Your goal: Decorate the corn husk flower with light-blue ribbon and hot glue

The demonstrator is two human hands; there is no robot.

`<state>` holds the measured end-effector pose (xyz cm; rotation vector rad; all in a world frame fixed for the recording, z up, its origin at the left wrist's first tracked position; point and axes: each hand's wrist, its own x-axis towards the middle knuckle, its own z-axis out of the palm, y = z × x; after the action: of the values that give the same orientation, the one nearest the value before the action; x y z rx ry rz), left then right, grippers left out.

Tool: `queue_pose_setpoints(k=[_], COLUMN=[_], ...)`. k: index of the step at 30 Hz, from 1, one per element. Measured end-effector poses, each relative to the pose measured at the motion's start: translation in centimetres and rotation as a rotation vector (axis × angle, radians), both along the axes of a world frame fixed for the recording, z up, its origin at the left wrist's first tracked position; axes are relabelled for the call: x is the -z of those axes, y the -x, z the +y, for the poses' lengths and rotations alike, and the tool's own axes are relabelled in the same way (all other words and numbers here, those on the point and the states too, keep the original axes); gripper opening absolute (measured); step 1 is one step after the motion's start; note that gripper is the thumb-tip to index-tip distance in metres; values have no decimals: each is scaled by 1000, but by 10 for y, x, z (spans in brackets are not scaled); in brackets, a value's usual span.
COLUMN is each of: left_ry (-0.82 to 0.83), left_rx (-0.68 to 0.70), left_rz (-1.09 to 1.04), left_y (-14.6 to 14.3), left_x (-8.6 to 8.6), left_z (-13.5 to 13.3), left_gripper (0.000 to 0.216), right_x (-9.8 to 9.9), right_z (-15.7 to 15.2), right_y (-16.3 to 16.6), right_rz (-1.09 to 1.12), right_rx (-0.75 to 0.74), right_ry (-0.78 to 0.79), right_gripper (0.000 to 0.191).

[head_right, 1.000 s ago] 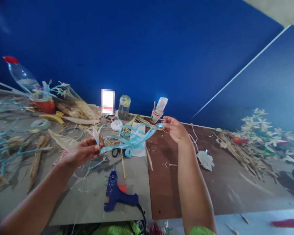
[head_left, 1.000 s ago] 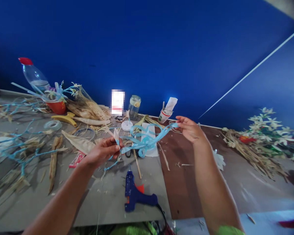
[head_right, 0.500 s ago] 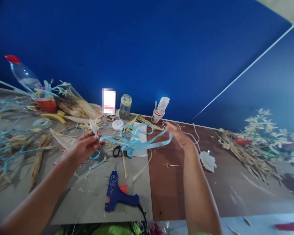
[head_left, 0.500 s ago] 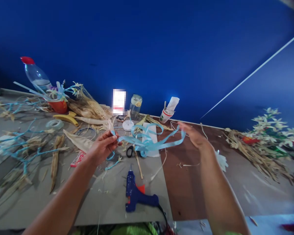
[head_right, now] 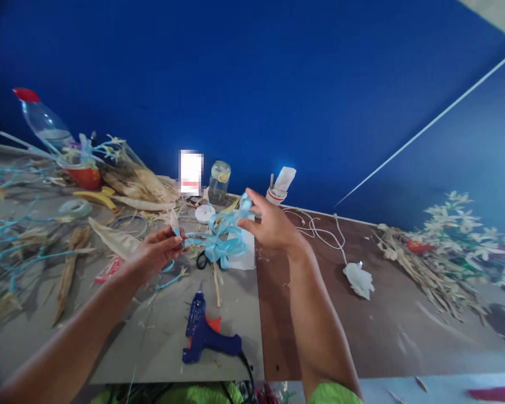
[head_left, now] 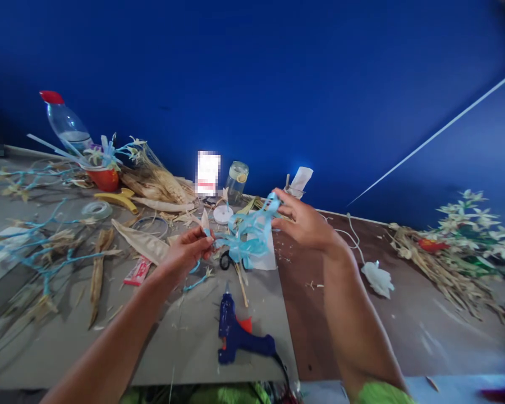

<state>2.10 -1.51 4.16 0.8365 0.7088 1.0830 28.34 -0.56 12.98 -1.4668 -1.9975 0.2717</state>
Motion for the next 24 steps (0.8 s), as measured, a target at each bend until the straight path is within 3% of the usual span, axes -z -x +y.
queue_pose_setpoints(k=[3,7,12,15,19,22,24], left_ry=[-10,-14,-32,-23,-11,-10,-24], left_rx=[-2,11,-3,-6,7,20,29], left_rz=[3,16,15,19,13,6,1], left_y=[-1,-1,-1,0,0,0,0], left_x=[4,9,9,9,8,7,7], left_z=[2,3,1,1,2,1,1], left_gripper=[19,19,17,18,19,19,18], right_x=[6,8,-4,-12,-14,-8,-5], right_z=[3,5,5,11,25,30,31], right_y=[6,15,13,4,-14,-22,-24], right_rz=[108,-98,-282,-309,-185,-214,-283], right_rx=[82,275,184,153,201,347,493], right_ry=[-49,-96,-53,-178,-296,-313,-267], right_gripper=[46,42,40,41,47,34,35])
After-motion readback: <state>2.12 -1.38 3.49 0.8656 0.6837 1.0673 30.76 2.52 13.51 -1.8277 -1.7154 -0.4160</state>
